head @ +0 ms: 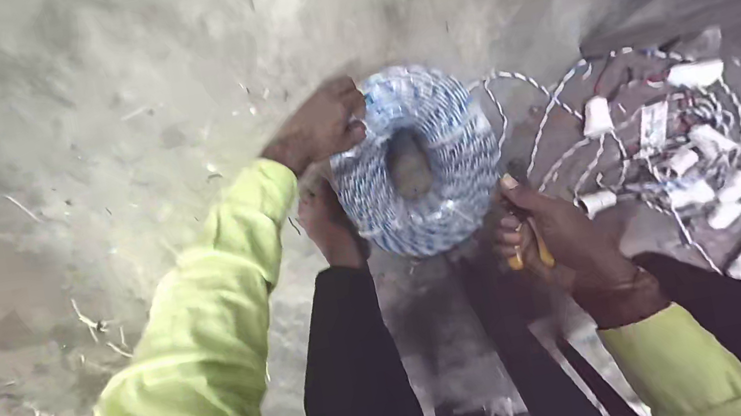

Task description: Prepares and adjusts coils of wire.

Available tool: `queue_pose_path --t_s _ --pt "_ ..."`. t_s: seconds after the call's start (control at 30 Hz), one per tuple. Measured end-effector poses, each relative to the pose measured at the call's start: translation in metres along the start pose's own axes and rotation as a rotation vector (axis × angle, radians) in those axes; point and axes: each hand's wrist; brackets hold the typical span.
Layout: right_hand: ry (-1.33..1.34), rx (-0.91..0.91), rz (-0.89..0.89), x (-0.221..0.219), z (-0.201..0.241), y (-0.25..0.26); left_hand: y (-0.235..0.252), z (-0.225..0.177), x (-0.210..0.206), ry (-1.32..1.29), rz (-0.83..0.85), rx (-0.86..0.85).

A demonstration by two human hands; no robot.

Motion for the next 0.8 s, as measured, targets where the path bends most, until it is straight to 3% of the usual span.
queue_pose_path --t_s 0.13,0.23,0.33,0.4,0.47,0.57,0.67,0.73,0.8 --pt "-0.511 0.06 0.069 -0.019 0.003 0.017 -0.009 -0.025 -0.039 -0.171 -0.131 0.152" --pt "-1.011 0.228 -0.014 -0.03 0.011 0.066 0.001 -0.015 -0.027 0.027 -0.19 0.127" --pt "-1.305 0.346 -0.166 -0.048 0.013 0.099 -0.003 -0.011 -0.044 0.213 -0.265 0.06" --pt "-1.369 0.411 -0.171 -0.057 0.022 0.132 -0.001 -0.006 -0.045 0.259 -0.317 0.038" --pt "-1.411 0.359 -0.103 -0.064 0.029 0.15 -0.002 -0.01 -0.049 0.191 -0.341 0.071" --pt "-1.461 0.309 -0.054 -0.063 0.043 0.161 -0.002 -0.025 -0.06 -0.049 -0.447 0.262" --pt "-1.551 0.34 -0.048 -0.057 0.052 0.156 -0.001 -0.027 -0.08 -0.409 -0.886 0.489" --pt "-1.449 0.355 -0.075 -0.049 0.059 0.147 -0.01 -0.005 -0.073 -0.74 -1.207 0.649" --pt "-1.205 0.269 -0.12 -0.031 0.06 0.14 -0.035 0.014 -0.071 -0.85 -1.193 0.744"
Point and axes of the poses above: each hand's wrist, its own y-axis towards the middle knuckle, its own x-axis out of the back of the hand, z = x × y, and after that the axes turned 14 degrees about z, right-handed
